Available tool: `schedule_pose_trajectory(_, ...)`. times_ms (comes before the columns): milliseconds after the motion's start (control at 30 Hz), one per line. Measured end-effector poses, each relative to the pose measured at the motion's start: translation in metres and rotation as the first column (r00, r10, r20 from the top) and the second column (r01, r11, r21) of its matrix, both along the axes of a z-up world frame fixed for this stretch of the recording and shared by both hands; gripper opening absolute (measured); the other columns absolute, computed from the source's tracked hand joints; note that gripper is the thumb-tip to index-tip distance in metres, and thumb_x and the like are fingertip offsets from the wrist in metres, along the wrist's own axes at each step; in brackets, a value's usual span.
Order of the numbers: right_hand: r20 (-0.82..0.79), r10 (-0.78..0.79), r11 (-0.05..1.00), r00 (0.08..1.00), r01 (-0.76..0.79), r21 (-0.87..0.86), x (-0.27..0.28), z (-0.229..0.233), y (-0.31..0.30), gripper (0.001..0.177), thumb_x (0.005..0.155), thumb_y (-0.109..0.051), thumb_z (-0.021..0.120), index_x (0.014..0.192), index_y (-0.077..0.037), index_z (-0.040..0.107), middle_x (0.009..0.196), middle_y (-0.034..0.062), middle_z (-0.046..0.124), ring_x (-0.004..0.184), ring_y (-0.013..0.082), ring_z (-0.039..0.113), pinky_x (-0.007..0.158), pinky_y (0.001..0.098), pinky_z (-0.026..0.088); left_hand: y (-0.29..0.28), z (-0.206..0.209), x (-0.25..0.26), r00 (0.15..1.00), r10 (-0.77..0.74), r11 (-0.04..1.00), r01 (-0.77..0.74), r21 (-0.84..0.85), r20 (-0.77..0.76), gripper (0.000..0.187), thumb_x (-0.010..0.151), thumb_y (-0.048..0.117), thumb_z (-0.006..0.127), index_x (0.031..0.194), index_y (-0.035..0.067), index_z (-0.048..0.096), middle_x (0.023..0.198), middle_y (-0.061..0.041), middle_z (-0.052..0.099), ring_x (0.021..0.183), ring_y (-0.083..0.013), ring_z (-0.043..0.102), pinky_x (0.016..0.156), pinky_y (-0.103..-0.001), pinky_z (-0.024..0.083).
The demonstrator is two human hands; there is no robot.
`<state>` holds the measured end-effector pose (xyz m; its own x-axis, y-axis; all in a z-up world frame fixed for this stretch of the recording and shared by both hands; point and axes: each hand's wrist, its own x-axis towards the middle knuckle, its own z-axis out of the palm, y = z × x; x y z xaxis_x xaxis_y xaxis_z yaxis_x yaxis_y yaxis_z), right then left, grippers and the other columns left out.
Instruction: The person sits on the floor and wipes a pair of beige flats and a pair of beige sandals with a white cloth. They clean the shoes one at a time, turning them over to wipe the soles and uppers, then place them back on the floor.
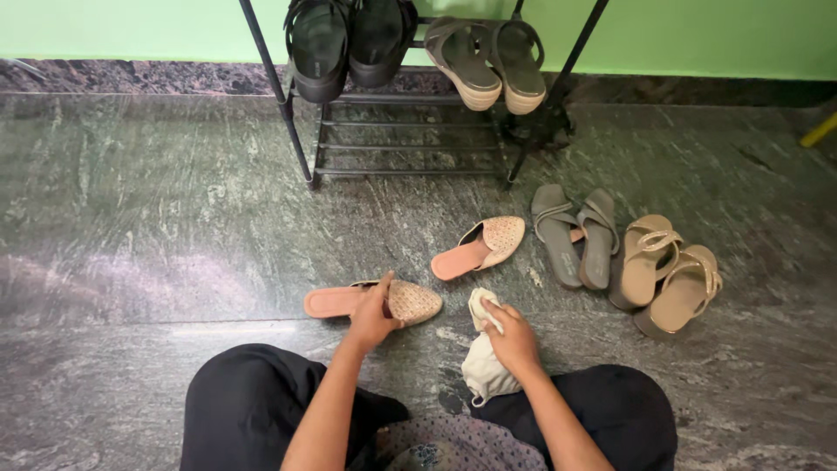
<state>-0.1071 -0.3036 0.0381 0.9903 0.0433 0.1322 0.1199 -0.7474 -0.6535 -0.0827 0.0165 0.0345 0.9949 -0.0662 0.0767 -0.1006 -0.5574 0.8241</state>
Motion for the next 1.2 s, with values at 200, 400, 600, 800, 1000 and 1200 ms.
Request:
schedule_pose_trajectory(200, -0.034, -0.009, 0.998, 0.999, 0.007, -0.067, -0.004, 0.016, 0.009, 0.05, 0.087, -0.022, 0.073, 0.136, -0.03, 0.068, 0.136, 0.0174, 0.061, 0.121, 0.0389, 0.061, 0.103, 0.0425, 0.051, -0.012, -0.011, 0.01, 1.0, -0.013, 0.988, 0.009, 0.152, 0.021, 0.096, 0.056, 0.004, 0.091, 0.143, 0.006, 0.051, 0.137, -0.023, 0.056, 0.126, -0.0422, 0.054, 0.106, -0.044, 0.045)
schedule_pose_trajectory(400, -0.326, -0.239, 0.777, 0.915, -0.02, -0.629, -0.023, 0.097, 0.042, 0.074, 0.084, -0.053, 0.076, 0.15, -0.038, 0.047, 0.166, 0.0045, 0.03, 0.145, 0.0395, 0.027, 0.11, 0.0579, 0.032, -0.026, -0.053, 0.021, 0.993, -0.078, 0.997, 0.08, -0.02, 0.083, 0.081, 0.059, -0.006, 0.081, 0.137, 0.0, 0.057, 0.13, -0.022, 0.064, 0.122, -0.0392, 0.061, 0.105, -0.041, 0.048)
schedule_pose_trajectory(600, 0.047, 0.32, 0.9, 0.946, -0.288, -0.329, -0.009, 0.056, 0.056, 0.081, 0.077, -0.041, 0.085, 0.145, -0.009, 0.054, 0.147, 0.011, 0.056, 0.14, 0.0329, 0.049, 0.113, 0.0528, 0.039, -0.06, -0.06, 0.015, 0.944, -0.244, 0.804, 0.068, -0.591, -0.222, 0.092, 0.066, -0.018, 0.065, 0.148, 0.01, 0.036, 0.115, -0.017, 0.068, 0.101, -0.0252, 0.07, 0.079, -0.035, 0.058)
schedule_pose_trajectory(800, -0.067, 0.312, 0.926, 0.948, -0.319, -0.202, -0.008, 0.046, 0.06, 0.1, 0.059, -0.036, 0.094, 0.142, -0.001, 0.049, 0.14, 0.0175, 0.056, 0.129, 0.037, 0.052, 0.107, 0.0464, 0.042, -0.082, -0.052, 0.003, 0.946, -0.229, 0.777, 0.035, -0.629, -0.23, 0.098, 0.066, -0.022, 0.065, 0.151, 0.012, 0.028, 0.111, -0.017, 0.066, 0.095, -0.0235, 0.068, 0.074, -0.035, 0.057)
schedule_pose_trajectory(1000, 0.036, 0.312, 0.922, 0.95, -0.293, -0.252, -0.007, 0.045, 0.062, 0.067, 0.073, -0.019, 0.081, 0.135, -0.004, 0.06, 0.137, 0.0135, 0.062, 0.125, 0.0337, 0.057, 0.106, 0.0465, 0.045, -0.081, -0.045, -0.003, 0.908, -0.311, 0.682, 0.008, -0.731, -0.28, 0.1, 0.07, -0.016, 0.071, 0.154, 0.011, 0.024, 0.114, -0.017, 0.066, 0.097, -0.023, 0.069, 0.08, -0.038, 0.059)
schedule_pose_trajectory(1200, -0.037, 0.283, 0.928, 0.958, -0.284, -0.24, -0.007, 0.038, 0.06, 0.047, 0.075, -0.017, 0.078, 0.121, -0.009, 0.071, 0.135, 0.0093, 0.062, 0.125, 0.0312, 0.056, 0.104, 0.0471, 0.044, -0.076, -0.032, -0.009, 0.911, -0.33, 0.882, 0.391, -0.264, 0.247, 0.076, 0.066, -0.008, 0.086, 0.135, 0.001, 0.057, 0.125, -0.017, 0.069, 0.114, -0.0285, 0.065, 0.096, -0.041, 0.052)
